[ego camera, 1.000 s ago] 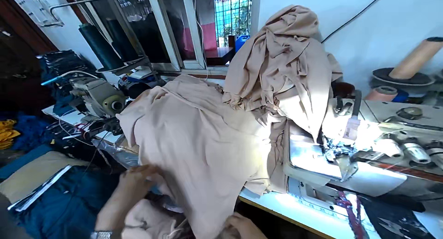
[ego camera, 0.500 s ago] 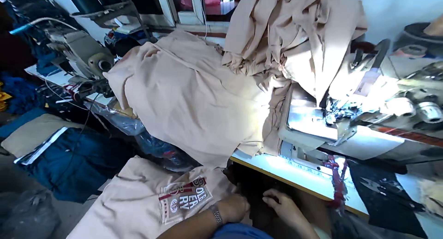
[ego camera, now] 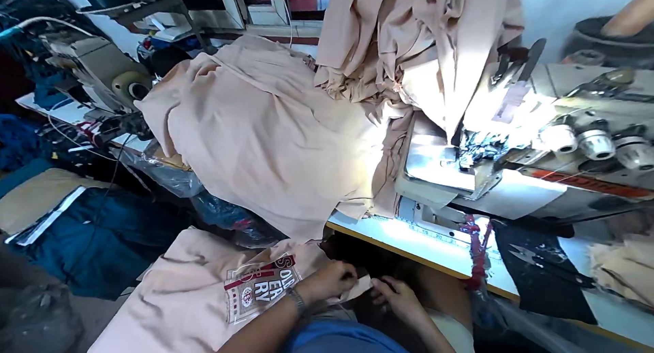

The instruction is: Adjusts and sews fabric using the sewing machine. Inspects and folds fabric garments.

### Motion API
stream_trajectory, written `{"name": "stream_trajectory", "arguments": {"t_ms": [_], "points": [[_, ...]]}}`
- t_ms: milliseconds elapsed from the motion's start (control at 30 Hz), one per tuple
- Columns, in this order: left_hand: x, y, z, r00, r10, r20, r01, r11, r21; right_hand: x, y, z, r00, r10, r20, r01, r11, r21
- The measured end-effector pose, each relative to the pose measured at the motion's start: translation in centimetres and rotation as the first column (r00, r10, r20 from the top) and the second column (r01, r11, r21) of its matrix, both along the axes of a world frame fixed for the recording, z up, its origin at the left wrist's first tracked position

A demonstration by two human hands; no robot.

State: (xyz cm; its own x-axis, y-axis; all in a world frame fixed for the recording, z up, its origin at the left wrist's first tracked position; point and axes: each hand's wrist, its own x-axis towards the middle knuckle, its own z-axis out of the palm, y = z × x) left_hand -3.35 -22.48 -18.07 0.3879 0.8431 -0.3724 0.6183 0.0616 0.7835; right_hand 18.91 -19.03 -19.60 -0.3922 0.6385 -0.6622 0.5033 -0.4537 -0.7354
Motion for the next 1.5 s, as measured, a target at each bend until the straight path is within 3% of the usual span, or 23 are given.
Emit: {"name": "stream_trajectory", "arguments": {"t_ms": [67, 167, 333, 467, 567, 633, 667, 733, 800, 833, 900, 1100, 1200, 1267, 1367, 1500], "points": [[-0.8, -0.5, -0.1, 0.978, 0.113, 0.177, -0.112, 0.994, -0.016, -0.3, -0.4, 0.2, 0.984, -0.099, -0.148, 0.089, 0.993, -0.073], [-0.6, -1.1, 0.6, 0.954, 0.158, 0.255, -0.143, 0.987, -0.077, -1.2, -0.9, 0.1, 0.916, -0.172, -0.363, 0.153, 0.985, -0.08], [-0.3, -1.0, -0.3, 0.944, 0.155, 0.29, -0.2, 0.971, 0.131, -2.0, -1.1, -0.1, 0.838, -0.247, -0.486, 0.239, 0.968, -0.08], [0.8, -1.0, 0.9, 0.991, 0.135, 0.009, -0.132, 0.947, 0.292, -2.0, -1.4, -0.6, 0.805, -0.278, -0.524, 0.282, 0.957, -0.076], [1.5, -0.6, 2.2, 0.968, 0.103, -0.228, -0.033, 0.956, 0.29, -2.0, -1.5, -0.5, 0.79, -0.285, -0.543, 0.287, 0.954, -0.083], [1.1, -0.2, 2.3, 0.949, 0.18, -0.258, -0.114, 0.961, 0.254, -1.7, -1.6, -0.5, 0.778, -0.237, -0.582, 0.255, 0.965, -0.052], [0.6, 0.0, 2.0, 0.946, 0.262, -0.192, -0.212, 0.946, 0.245, -1.5, -1.5, -0.6, 0.78, -0.212, -0.589, 0.243, 0.97, -0.028], [-0.8, 0.2, 1.1, 0.904, 0.405, 0.135, -0.423, 0.895, 0.144, -1.3, -1.3, -0.7, 0.81, -0.224, -0.542, 0.251, 0.968, -0.024], [-1.5, 0.0, 0.5, 0.784, 0.444, 0.434, -0.458, 0.885, -0.078, -1.5, -1.3, -0.3, 0.829, -0.278, -0.485, 0.258, 0.96, -0.11], [-1.5, -0.1, 0.5, 0.746, 0.443, 0.497, -0.428, 0.891, -0.151, -1.7, -1.3, -0.1, 0.822, -0.303, -0.483, 0.26, 0.953, -0.156], [-1.2, -0.3, 0.3, 0.766, 0.406, 0.499, -0.377, 0.912, -0.165, -2.1, -1.3, 0.0, 0.798, -0.318, -0.512, 0.256, 0.948, -0.19], [0.1, -0.7, 0.4, 0.91, 0.201, 0.362, -0.228, 0.973, 0.031, -2.5, -1.3, -0.1, 0.769, -0.324, -0.551, 0.299, 0.944, -0.137], [0.8, -0.9, 2.0, 0.97, 0.146, 0.194, -0.155, 0.987, 0.032, -2.5, -1.4, -0.3, 0.763, -0.333, -0.554, 0.332, 0.937, -0.105], [1.1, -1.0, 2.4, 0.992, 0.089, 0.09, -0.1, 0.987, 0.127, -2.5, -1.4, -0.5, 0.757, -0.335, -0.561, 0.348, 0.933, -0.088], [1.0, -1.0, 1.7, 0.993, 0.074, 0.095, -0.094, 0.967, 0.235, -2.6, -1.4, -0.4, 0.762, -0.326, -0.56, 0.354, 0.933, -0.062], [0.2, -1.2, 0.5, 0.955, 0.115, 0.275, -0.182, 0.956, 0.229, -2.6, -1.6, -0.4, 0.763, -0.312, -0.566, 0.353, 0.935, -0.04]]}}
